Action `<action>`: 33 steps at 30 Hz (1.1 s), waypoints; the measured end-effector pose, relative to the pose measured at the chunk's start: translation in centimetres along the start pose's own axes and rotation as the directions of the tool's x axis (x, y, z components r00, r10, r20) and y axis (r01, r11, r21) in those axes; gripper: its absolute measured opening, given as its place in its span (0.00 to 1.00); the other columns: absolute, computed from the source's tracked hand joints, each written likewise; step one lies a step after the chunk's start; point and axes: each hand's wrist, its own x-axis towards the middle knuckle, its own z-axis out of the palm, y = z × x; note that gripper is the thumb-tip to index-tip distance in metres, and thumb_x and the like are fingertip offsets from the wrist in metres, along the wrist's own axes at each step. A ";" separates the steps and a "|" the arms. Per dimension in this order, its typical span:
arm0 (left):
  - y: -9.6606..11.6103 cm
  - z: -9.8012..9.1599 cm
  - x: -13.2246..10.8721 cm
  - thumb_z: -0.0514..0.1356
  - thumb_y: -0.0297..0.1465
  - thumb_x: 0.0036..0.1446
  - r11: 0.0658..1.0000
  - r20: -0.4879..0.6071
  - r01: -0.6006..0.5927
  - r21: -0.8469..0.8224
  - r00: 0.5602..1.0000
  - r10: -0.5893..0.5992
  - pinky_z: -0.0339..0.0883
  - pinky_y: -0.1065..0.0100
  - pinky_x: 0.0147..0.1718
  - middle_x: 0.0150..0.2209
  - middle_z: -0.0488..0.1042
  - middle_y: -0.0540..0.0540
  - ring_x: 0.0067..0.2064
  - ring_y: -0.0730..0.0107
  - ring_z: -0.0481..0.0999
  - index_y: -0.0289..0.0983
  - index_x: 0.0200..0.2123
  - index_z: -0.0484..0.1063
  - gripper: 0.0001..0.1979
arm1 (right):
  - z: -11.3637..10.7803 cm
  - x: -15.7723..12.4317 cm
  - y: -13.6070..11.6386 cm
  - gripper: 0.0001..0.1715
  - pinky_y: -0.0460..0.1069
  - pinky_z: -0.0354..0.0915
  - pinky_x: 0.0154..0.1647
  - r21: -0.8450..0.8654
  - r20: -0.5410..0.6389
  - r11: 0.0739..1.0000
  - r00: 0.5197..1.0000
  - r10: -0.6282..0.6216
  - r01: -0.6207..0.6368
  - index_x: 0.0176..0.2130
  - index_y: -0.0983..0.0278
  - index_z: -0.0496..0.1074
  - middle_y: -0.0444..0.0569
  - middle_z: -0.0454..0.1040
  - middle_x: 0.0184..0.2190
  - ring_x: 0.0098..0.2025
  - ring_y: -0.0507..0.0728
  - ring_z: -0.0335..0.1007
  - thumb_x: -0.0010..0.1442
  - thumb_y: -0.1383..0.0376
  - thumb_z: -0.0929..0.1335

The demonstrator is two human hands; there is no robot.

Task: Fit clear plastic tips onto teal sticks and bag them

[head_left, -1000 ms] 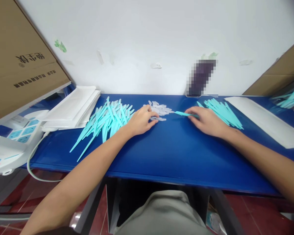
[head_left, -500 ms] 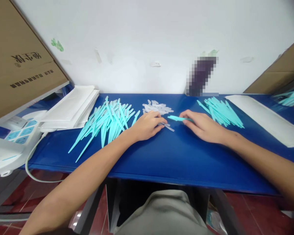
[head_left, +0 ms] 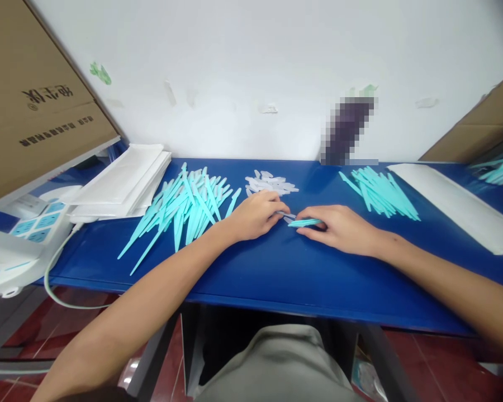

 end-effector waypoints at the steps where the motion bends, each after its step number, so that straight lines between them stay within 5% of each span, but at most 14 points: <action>1: 0.0 0.1 0.0 0.53 0.28 0.71 1.000 -0.008 -0.008 0.002 1.000 0.008 0.65 0.61 0.47 0.43 0.75 0.41 0.47 0.60 0.73 0.37 0.50 0.78 0.14 | 0.1 0.1 0.0 0.18 0.52 0.65 0.35 0.001 -0.005 1.000 1.000 0.000 0.000 0.49 0.58 0.77 0.48 0.83 0.40 0.36 0.59 0.77 0.70 0.52 0.64; 17: 0.5 0.2 0.0 0.58 0.32 0.70 1.000 -0.132 -0.008 0.029 0.991 0.012 0.65 0.62 0.46 0.38 0.80 0.45 0.42 0.63 0.77 0.38 0.42 0.79 0.09 | -0.4 -0.1 1.0 0.16 0.53 0.66 0.39 0.008 0.025 0.998 0.997 -0.067 0.067 0.48 0.58 0.74 0.50 0.82 0.41 0.39 0.61 0.79 0.71 0.59 0.60; 25: 1.7 -0.1 -0.2 0.54 0.22 0.65 0.995 -0.028 -0.092 -0.049 0.995 0.091 0.69 0.61 0.48 0.43 0.80 0.42 0.46 0.62 0.76 0.37 0.48 0.80 0.16 | -0.5 0.0 0.8 0.13 0.53 0.66 0.39 0.012 0.046 0.998 0.997 -0.064 0.064 0.48 0.57 0.72 0.49 0.82 0.41 0.39 0.60 0.78 0.70 0.62 0.60; 33: 1.9 -0.2 -0.2 0.59 0.33 0.69 0.987 0.037 -0.083 -0.135 0.995 0.088 0.67 0.58 0.51 0.45 0.82 0.43 0.48 0.59 0.77 0.37 0.50 0.80 0.13 | -0.3 0.0 1.0 0.13 0.53 0.66 0.39 0.030 0.034 0.998 0.998 -0.055 0.054 0.48 0.58 0.73 0.50 0.82 0.41 0.40 0.61 0.79 0.70 0.61 0.61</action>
